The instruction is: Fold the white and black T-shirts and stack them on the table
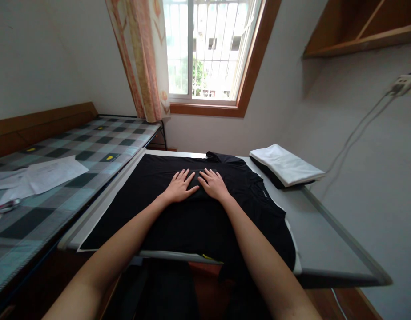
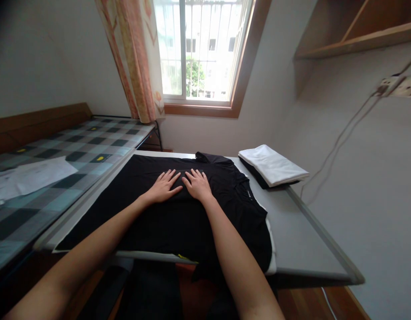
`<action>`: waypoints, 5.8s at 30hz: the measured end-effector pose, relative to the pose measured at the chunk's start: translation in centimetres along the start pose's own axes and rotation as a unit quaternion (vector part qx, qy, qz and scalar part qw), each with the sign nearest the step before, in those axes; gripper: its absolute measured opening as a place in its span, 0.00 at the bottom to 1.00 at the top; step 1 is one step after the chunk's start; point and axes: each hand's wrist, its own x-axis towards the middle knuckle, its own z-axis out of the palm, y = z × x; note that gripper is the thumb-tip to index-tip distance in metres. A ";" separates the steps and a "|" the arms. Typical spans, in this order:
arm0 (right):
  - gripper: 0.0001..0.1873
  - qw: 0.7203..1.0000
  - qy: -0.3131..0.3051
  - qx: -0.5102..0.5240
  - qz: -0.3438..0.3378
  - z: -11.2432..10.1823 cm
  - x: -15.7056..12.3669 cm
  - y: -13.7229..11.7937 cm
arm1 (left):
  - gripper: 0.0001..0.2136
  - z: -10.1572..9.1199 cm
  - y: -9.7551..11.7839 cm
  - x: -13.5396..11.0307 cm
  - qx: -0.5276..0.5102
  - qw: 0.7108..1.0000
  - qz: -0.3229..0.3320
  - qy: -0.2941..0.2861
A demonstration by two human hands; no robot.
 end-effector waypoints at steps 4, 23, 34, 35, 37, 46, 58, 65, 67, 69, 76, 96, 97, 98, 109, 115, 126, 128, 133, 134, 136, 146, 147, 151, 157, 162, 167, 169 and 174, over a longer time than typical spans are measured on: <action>0.26 0.999 0.023 0.024 -0.004 0.2 -0.1 0.0 | 0.32 0.0 0.0 -0.2 -0.022 0.999 0.017 0.023; 0.18 0.926 0.299 0.201 0.112 -2.7 -0.3 2.9 | 0.15 -3.1 2.6 -1.6 0.012 0.959 0.271 0.083; 0.16 0.945 0.261 0.195 0.036 -3.0 -0.7 1.5 | 0.14 -3.5 3.5 -1.8 0.105 0.936 0.327 0.082; 0.16 0.949 0.249 0.189 0.036 -3.1 -0.7 1.4 | 0.13 -3.5 3.5 -1.8 0.108 0.938 0.318 0.089; 0.15 0.959 0.216 0.179 0.030 -3.3 -0.7 1.3 | 0.11 -3.6 3.3 -1.7 0.116 0.942 0.297 0.108; 0.14 0.991 -0.012 0.055 -0.121 -5.9 -2.5 0.5 | 0.10 -4.1 2.3 -1.4 0.087 0.955 0.267 0.091; 0.15 0.938 0.024 -0.163 -0.306 -5.0 -6.0 2.8 | 0.06 -3.9 2.4 -1.6 0.020 0.960 0.278 0.022; 0.19 0.924 0.001 -0.195 -0.328 -5.1 -6.3 3.0 | 0.14 -4.1 2.6 -2.0 0.034 0.966 0.256 0.030; 0.21 0.924 -0.010 -0.192 -0.329 -5.4 -6.3 3.2 | 0.14 -4.0 2.8 -1.9 0.066 0.957 0.279 0.044; 0.22 0.926 -0.017 -0.190 -0.325 -5.6 -6.4 3.2 | 0.13 -3.8 3.1 -1.8 0.091 0.949 0.296 0.056; 0.24 0.941 0.048 -0.222 -0.249 -5.5 -6.1 2.0 | 0.07 -3.5 3.0 -1.3 0.085 0.952 0.264 0.126; 0.20 0.944 0.035 -0.240 -0.224 -5.2 -3.9 -2.0 | 0.14 -4.9 1.2 -1.7 0.106 0.970 0.194 0.098; 0.19 0.946 0.031 -0.237 -0.220 -5.4 -3.7 -2.2 | 0.12 -5.1 1.0 -1.7 0.085 0.970 0.194 0.116; 0.19 0.949 0.027 -0.232 -0.214 -5.8 -3.4 -2.4 | 0.11 -5.3 0.7 -1.8 0.054 0.970 0.186 0.146; 0.12 0.993 -0.119 0.002 -0.015 -19.4 -0.1 2.3 | 0.20 -5.7 -1.7 -1.3 -0.080 0.973 -0.002 0.216; 0.14 0.972 -0.039 -0.181 0.146 -24.9 -0.5 8.7 | 0.19 -4.4 -0.8 -1.1 -0.046 0.991 0.010 0.124; 0.24 0.904 0.116 -0.335 0.239 -19.7 -1.1 16.3 | 0.15 -3.3 -0.1 -0.9 0.052 0.993 0.101 0.035; 0.23 0.896 0.038 -0.334 0.291 -16.1 -1.3 17.0 | 0.14 -3.3 0.0 -1.0 0.049 0.992 0.111 0.026; 0.22 0.885 0.030 -0.349 0.306 -13.9 -1.1 18.2 | 0.14 -3.4 0.1 -1.0 0.031 0.992 0.118 0.023; 0.22 0.883 0.020 -0.345 0.316 -14.3 -0.9 18.3 | 0.14 -3.3 0.1 -1.0 0.030 0.992 0.119 0.022; 0.22 0.883 0.019 -0.347 0.316 -15.0 -0.6 18.3 | 0.14 -3.3 0.2 -1.0 0.028 0.992 0.122 0.020; 0.24 0.899 0.016 -0.335 0.280 -13.4 -1.0 16.0 | 0.13 -3.1 0.0 -1.0 0.013 0.993 0.117 0.020; 0.24 0.904 0.029 -0.337 0.263 -13.2 -1.1 15.4 | 0.13 -3.1 0.0 -1.0 0.010 0.993 0.116 0.019; 0.24 0.931 0.032 -0.303 0.199 -11.5 -1.1 12.4 | 0.14 -2.9 -0.2 -1.0 0.000 0.993 0.114 0.024; 0.30 0.967 0.011 -0.183 0.176 -6.6 -1.4 9.1 | 0.21 -1.5 -1.8 -0.5 0.035 0.996 0.011 0.079; 0.32 0.975 -0.021 -0.127 0.184 -3.4 -2.3 9.4 | 0.33 -0.2 -3.9 0.1 0.044 0.989 -0.138 -0.001; 0.31 0.976 -0.026 -0.132 0.172 -3.0 -2.8 9.9 | 0.37 0.0 -4.4 0.3 0.027 0.986 -0.155 -0.057; 0.31 0.976 -0.024 -0.133 0.169 -3.1 -2.8 9.9 | 0.37 0.1 -4.3 0.3 0.031 0.986 -0.154 -0.053; 0.30 0.977 -0.011 -0.139 0.163 -3.2 -3.0 9.7 | 0.36 0.2 -4.4 0.3 0.036 0.987 -0.152 -0.048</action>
